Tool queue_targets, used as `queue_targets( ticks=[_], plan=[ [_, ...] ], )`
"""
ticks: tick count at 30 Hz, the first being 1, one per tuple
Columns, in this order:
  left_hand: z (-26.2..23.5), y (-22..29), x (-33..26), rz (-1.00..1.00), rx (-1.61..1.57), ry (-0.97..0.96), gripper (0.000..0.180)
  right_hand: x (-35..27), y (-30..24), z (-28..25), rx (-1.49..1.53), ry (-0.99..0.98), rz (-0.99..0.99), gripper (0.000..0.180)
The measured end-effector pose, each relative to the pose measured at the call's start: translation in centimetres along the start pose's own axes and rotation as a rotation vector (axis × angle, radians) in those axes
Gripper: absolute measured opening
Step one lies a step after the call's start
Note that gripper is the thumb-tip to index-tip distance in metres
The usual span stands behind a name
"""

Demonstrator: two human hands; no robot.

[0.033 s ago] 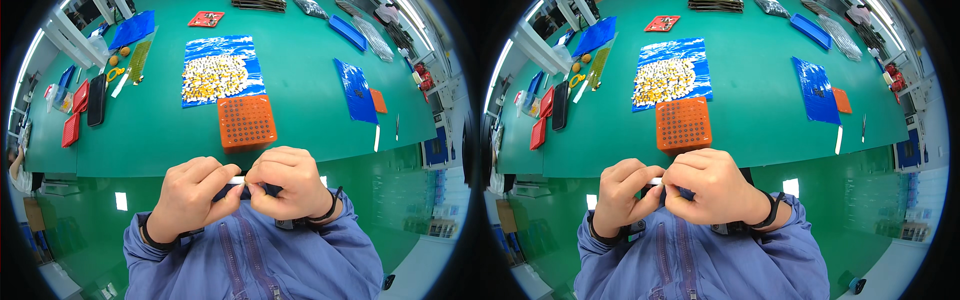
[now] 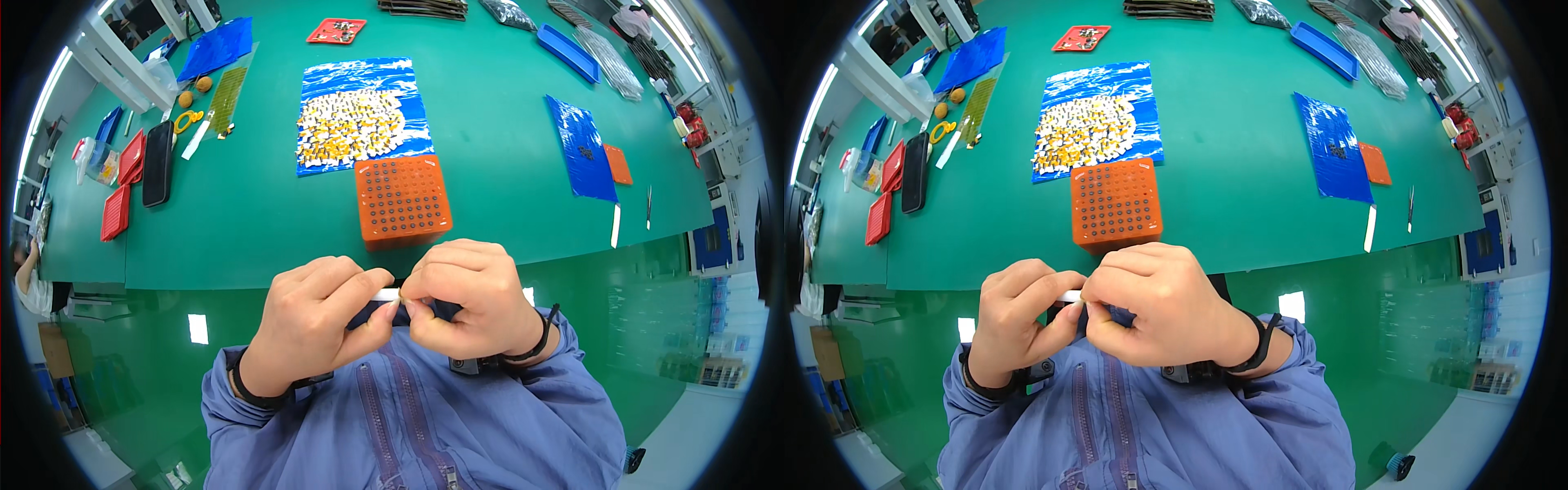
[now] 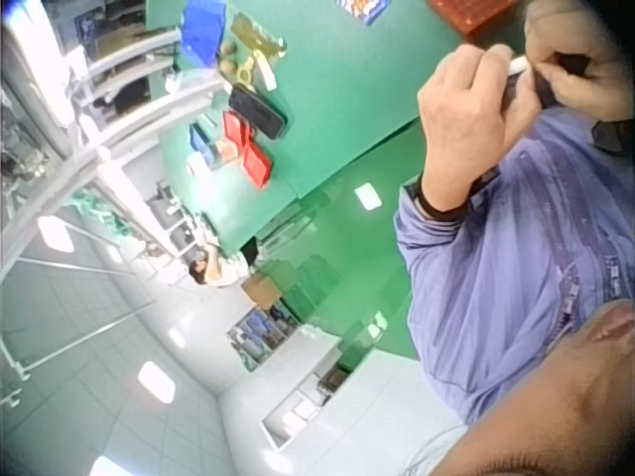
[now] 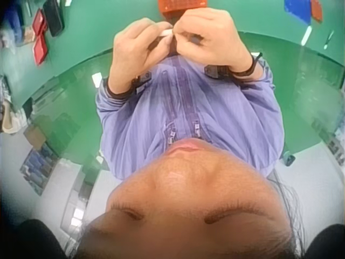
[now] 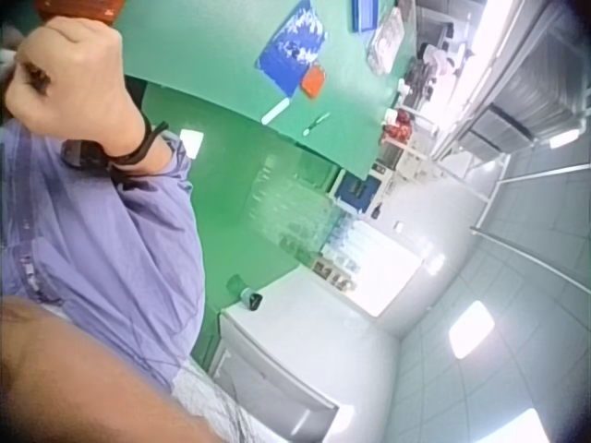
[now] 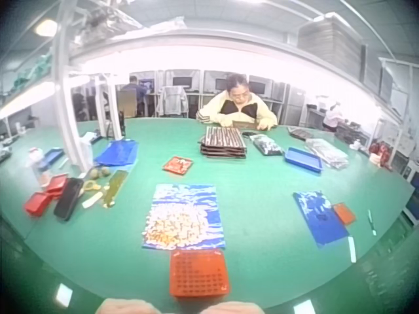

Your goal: The person inserts small yellow and white electronic components into a white cylindrical tube using a white stick-like tool. The person repeatedly picks up components from a blue sheet and places them into the tube, which is held over an orange grid tray.

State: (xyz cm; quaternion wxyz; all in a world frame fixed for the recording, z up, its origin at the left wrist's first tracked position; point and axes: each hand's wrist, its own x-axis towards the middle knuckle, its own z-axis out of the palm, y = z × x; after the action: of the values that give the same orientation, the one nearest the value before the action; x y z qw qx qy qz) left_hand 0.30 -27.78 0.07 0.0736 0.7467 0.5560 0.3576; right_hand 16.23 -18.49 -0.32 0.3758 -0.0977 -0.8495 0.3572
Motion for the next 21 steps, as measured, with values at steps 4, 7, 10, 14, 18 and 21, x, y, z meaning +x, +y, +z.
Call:
queue_targets(
  ticks=[4,7,10,14,18,21],
  plan=[
    [0.09,-0.15,-0.02,0.012,-0.019,0.007,0.022,0.01,0.00,-0.05,0.042,-0.009,0.027,0.008],
    [-0.01,-0.08,0.06,0.009,-0.019,-0.001,0.022,0.01,-0.03,-0.11,0.032,-0.008,0.024,0.008],
    [-0.06,-0.05,0.08,0.009,-0.009,0.002,0.022,0.06,-0.07,-0.28,-0.003,-0.022,0.013,0.008],
    [-0.11,0.00,0.09,0.000,0.015,0.003,0.022,0.12,-0.03,-0.56,-0.034,-0.055,-0.026,0.008],
    [0.01,-0.04,0.07,0.006,0.035,0.011,0.023,0.08,-0.07,-0.51,-0.140,-0.049,-0.080,0.009],
    [0.10,0.05,0.12,0.003,0.039,0.010,0.024,-0.09,0.11,-0.37,-0.195,-0.048,-0.106,0.011]
  ],
)
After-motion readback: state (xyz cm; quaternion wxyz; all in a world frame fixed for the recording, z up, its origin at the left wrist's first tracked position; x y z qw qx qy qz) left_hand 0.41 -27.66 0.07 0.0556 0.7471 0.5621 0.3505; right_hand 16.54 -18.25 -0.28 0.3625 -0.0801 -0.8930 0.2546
